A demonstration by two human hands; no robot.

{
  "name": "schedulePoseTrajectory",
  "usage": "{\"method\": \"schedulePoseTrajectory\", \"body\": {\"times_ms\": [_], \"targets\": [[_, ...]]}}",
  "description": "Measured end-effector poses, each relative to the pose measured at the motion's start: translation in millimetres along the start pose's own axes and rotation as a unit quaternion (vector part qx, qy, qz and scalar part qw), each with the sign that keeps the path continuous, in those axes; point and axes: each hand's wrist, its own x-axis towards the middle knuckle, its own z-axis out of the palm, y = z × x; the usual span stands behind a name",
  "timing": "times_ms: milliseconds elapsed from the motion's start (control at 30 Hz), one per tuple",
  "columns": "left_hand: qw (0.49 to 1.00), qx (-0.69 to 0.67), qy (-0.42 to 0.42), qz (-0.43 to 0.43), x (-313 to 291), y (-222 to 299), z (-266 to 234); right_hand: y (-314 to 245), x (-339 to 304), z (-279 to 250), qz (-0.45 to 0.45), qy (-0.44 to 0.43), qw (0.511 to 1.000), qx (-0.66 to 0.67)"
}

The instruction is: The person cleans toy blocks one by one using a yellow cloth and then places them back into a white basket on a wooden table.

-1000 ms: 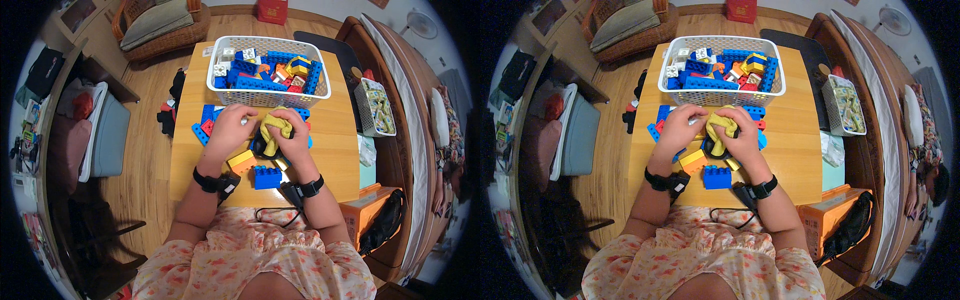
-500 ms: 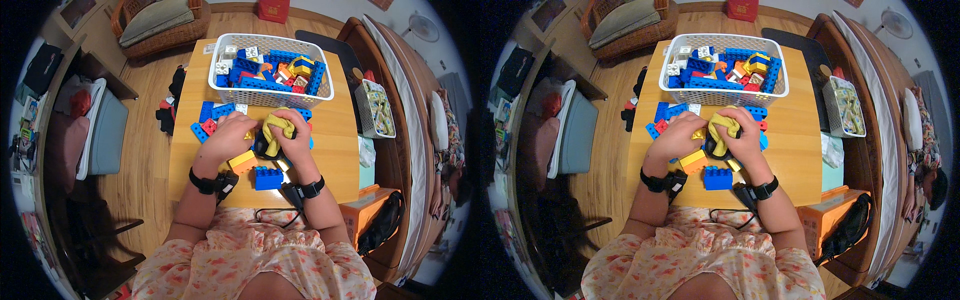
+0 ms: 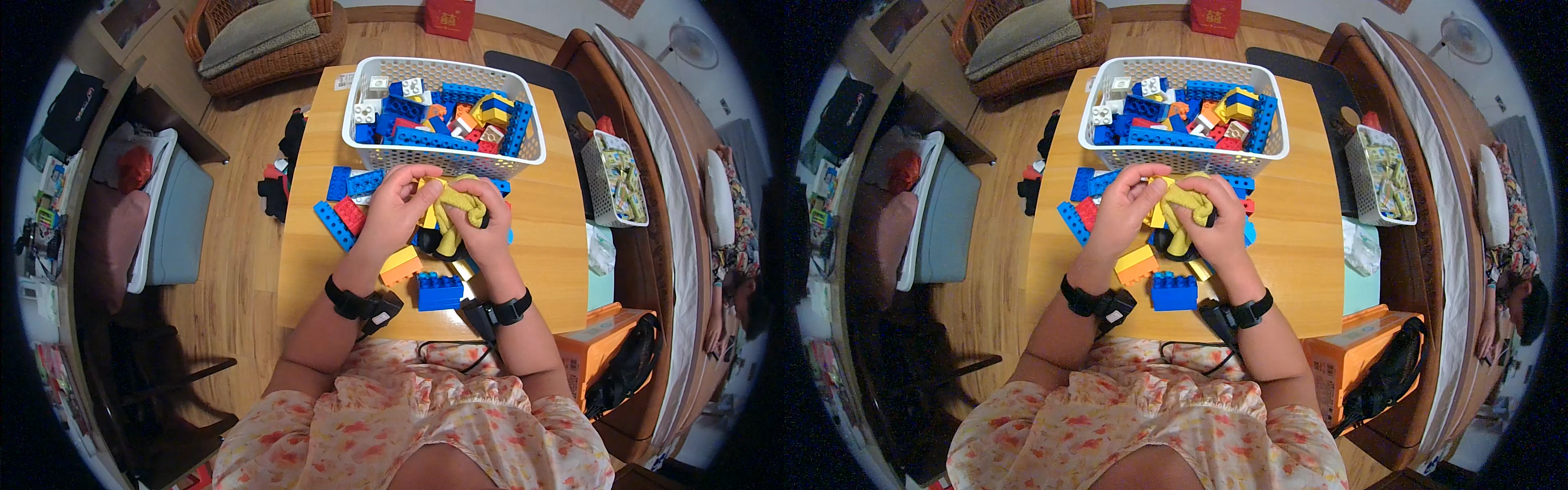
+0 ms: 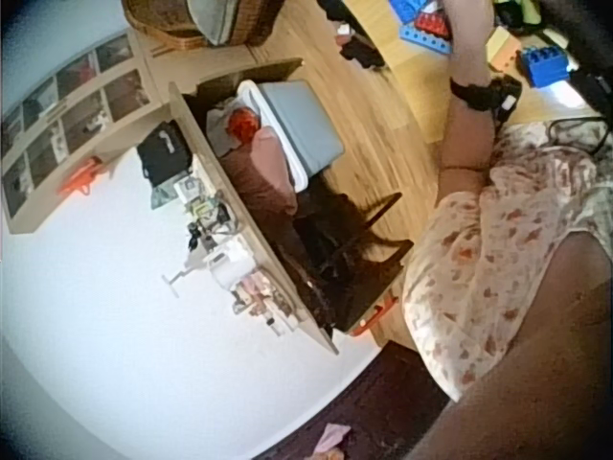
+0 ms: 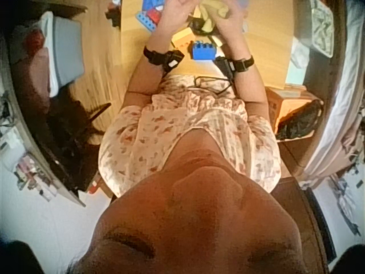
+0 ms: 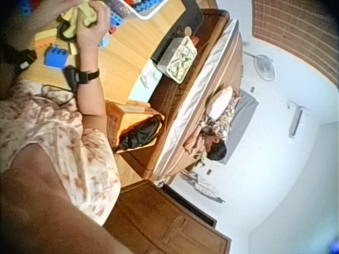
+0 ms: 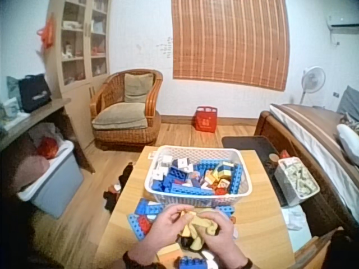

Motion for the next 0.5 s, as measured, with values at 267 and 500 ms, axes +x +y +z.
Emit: {"method": "schedulePoseTrajectory", "body": {"times_ms": [267, 500], "targets": [[0.993, -0.083, 0.088, 0.015, -0.8, -12.9, 8.3, -9.3, -4.1, -1.0, -0.018, -0.079, 0.996, -0.033], [0.999, -0.033, 0.034, -0.019, -0.7, -9.7, 3.7, -8.6, -0.4, -4.2, -0.016, -0.057, 0.996, -0.059]]}}
